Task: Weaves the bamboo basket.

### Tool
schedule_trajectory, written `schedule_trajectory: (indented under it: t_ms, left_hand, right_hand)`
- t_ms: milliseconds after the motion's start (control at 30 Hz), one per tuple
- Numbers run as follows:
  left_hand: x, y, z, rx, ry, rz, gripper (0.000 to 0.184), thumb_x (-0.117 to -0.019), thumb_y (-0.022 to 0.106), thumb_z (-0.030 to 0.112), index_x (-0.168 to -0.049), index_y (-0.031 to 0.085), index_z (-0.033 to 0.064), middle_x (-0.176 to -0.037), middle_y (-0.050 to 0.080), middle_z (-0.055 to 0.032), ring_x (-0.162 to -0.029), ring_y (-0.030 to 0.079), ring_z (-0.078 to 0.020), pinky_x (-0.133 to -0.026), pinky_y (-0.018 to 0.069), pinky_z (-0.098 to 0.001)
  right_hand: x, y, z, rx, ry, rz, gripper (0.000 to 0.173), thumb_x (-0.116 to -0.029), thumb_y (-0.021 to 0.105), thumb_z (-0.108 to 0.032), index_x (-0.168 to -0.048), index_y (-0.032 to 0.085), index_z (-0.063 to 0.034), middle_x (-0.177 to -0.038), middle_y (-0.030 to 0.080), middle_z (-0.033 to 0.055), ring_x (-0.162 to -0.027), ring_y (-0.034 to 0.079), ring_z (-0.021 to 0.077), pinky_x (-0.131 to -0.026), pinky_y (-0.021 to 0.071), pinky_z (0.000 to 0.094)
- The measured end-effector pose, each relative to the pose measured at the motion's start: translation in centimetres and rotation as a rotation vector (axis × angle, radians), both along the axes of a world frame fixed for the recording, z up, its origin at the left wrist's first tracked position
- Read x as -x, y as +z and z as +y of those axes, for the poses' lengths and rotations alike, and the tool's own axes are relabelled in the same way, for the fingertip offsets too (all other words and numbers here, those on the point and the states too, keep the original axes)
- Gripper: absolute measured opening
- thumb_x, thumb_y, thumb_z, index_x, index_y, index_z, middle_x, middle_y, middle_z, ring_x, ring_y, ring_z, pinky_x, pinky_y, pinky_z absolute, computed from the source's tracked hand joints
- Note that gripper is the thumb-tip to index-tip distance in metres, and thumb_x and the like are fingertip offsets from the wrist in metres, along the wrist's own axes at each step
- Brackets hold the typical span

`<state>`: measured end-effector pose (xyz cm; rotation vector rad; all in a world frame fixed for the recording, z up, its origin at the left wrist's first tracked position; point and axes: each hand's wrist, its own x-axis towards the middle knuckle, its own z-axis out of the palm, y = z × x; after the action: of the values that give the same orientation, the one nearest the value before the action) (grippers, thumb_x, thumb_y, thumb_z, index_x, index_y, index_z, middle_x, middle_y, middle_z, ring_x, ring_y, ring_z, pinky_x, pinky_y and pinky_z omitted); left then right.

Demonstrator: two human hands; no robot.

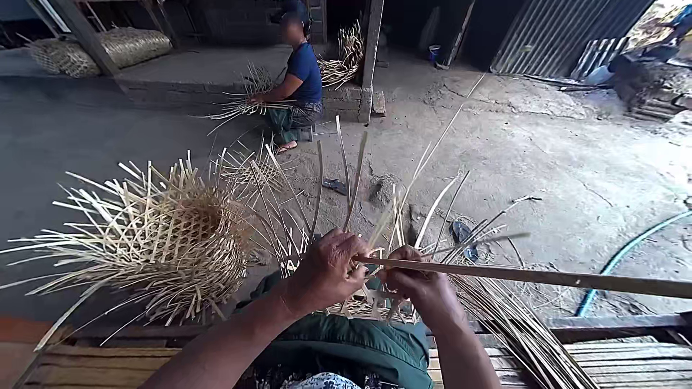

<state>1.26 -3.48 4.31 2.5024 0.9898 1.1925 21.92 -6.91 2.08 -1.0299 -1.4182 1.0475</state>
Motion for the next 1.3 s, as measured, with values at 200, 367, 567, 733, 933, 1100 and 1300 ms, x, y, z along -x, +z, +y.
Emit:
schedule_trajectory:
  t_ms: [200, 367, 567, 733, 933, 1100, 1300]
  left_hand:
    - [0.8, -1.9, 1.7, -0.198, 0.130, 0.210, 0.021, -0.0919, 0.060, 0.010, -0.104, 0.077, 0.0098, -0.087, 0.070, -0.0102, -0.080, 0.068, -0.0286, -0.066, 0.0579, -0.0400]
    - [1.2, -0.2, 0.5, 0.072, -0.004, 0.079, 0.023, -0.0914, 0.064, 0.011, -0.109, 0.079, 0.0127, -0.097, 0.073, -0.0022, -0.088, 0.066, -0.0137, -0.077, 0.0554, -0.0289]
    - [2.1, 1.5, 0.1, 0.655, -0.135, -0.207, 0.032, -0.0980, 0.067, 0.024, -0.126, 0.069, 0.0081, -0.076, 0.066, 0.0088, -0.066, 0.061, 0.0014, -0.066, 0.0537, -0.0171]
    - [1.6, -0.4, -0.5, 0.481, -0.275, -0.382, 0.013, -0.1002, 0.064, 0.013, -0.106, 0.067, 0.0026, -0.092, 0.074, 0.0015, -0.077, 0.068, -0.0018, -0.069, 0.0570, -0.0191]
    - [0.1, 0.3, -1.2, -0.153, -0.158, 0.113, 0.042, -0.1014, 0.064, 0.030, -0.139, 0.062, 0.0114, -0.109, 0.074, -0.0105, -0.083, 0.070, -0.0168, -0.071, 0.0589, -0.0311]
    - [0.0, 2.2, 2.8, -0.244, -0.134, 0.466, 0.042, -0.0921, 0.073, 0.021, -0.134, 0.069, 0.0162, -0.089, 0.070, -0.0116, -0.081, 0.068, -0.0318, -0.063, 0.0571, -0.0442]
    - [-1.6, 4.9, 1.8, -0.314, -0.088, 0.238, 0.036, -0.0872, 0.078, 0.023, -0.122, 0.075, 0.0122, -0.092, 0.070, -0.0082, -0.083, 0.064, -0.0249, -0.069, 0.0550, -0.0377]
  right_hand:
    - [1.3, -0.5, -1.9, -0.463, -0.156, -0.477, 0.026, -0.0975, 0.068, -0.021, -0.118, 0.074, -0.0057, -0.101, 0.076, 0.0043, -0.084, 0.072, 0.0084, -0.074, 0.0620, 0.0245]
    - [1.9, 0.3, -2.0, -0.432, -0.330, -0.937, 0.024, -0.0937, 0.064, -0.023, -0.111, 0.076, -0.0116, -0.086, 0.069, 0.0090, -0.069, 0.069, 0.0255, -0.056, 0.0574, 0.0424]
    - [1.6, 0.7, -2.1, -0.450, -0.203, -0.837, 0.032, -0.1013, 0.057, -0.038, -0.089, 0.072, -0.0125, -0.073, 0.068, 0.0027, -0.058, 0.066, 0.0181, -0.047, 0.0518, 0.0396]
    - [1.0, 1.3, -2.2, -0.277, -0.245, -0.865, 0.038, -0.0998, 0.056, -0.043, -0.076, 0.067, -0.0147, -0.060, 0.058, 0.0002, -0.052, 0.059, 0.0176, -0.045, 0.0431, 0.0408]
    - [0.6, 0.6, -1.7, -0.306, -0.273, -0.752, 0.031, -0.0962, 0.064, -0.037, -0.081, 0.073, -0.0119, -0.069, 0.067, 0.0018, -0.058, 0.064, 0.0159, -0.052, 0.0517, 0.0400]
    - [0.2, -1.2, -1.2, -0.272, -0.377, -0.549, 0.018, -0.0920, 0.069, -0.014, -0.107, 0.078, -0.0093, -0.096, 0.070, 0.0057, -0.068, 0.065, 0.0066, -0.063, 0.0577, 0.0229]
    - [-0.2, 0.7, -0.9, -0.302, -0.488, -0.303, 0.026, -0.0887, 0.076, -0.021, -0.102, 0.065, -0.0015, -0.077, 0.065, -0.0019, -0.063, 0.060, 0.0009, -0.057, 0.0533, 0.0185]
